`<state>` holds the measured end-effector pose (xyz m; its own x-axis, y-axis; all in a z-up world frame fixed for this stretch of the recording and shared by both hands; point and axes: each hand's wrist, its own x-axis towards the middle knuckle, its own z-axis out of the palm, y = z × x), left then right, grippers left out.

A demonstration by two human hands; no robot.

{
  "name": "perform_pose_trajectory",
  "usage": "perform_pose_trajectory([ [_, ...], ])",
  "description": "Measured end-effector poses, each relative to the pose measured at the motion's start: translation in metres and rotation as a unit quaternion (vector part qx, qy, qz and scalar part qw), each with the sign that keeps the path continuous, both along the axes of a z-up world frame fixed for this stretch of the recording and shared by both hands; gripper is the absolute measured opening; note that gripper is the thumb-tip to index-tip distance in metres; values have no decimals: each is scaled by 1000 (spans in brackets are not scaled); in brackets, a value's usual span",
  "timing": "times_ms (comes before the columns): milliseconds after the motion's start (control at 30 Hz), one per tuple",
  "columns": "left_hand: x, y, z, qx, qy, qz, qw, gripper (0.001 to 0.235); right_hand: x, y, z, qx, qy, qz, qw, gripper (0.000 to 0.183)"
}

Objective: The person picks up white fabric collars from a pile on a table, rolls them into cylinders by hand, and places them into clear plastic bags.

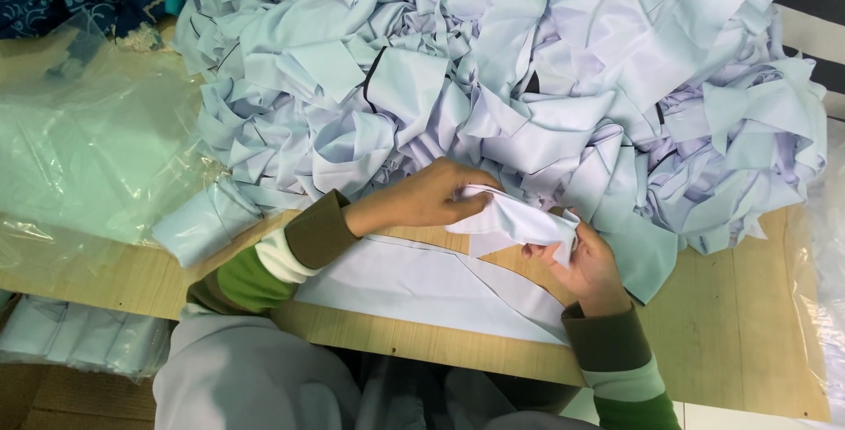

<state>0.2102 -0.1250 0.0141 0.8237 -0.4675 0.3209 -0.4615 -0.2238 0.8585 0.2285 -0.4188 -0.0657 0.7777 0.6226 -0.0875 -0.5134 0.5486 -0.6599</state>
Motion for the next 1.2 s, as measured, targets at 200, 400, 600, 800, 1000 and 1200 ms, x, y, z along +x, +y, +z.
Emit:
perform_pose_trajectory([
  [200, 19, 20, -13, 16, 21, 47, 999, 17, 8, -5, -3, -20, 25, -42, 999, 46],
  [400, 27, 50, 1, 73, 60, 98, 991, 19, 21, -17, -20, -115, 53, -149, 981, 20],
  [600, 17, 63, 23, 102, 52, 133, 984, 17, 5, -5, 21, -307, -117, -322, 888, 8],
  [800, -15, 34, 43, 81, 14, 52, 995, 24, -12, 6, 23, -570, -573, -425, 409, 53],
  [1000, -54, -6, 38, 113, 10, 23, 993, 28, -64, 47, 41, -483, -606, -158, 613, 85],
  [1200, -75, -2, 47, 164, -27, 35, 985, 21, -89, 56, 63, -414, -444, -3, 794, 23],
])
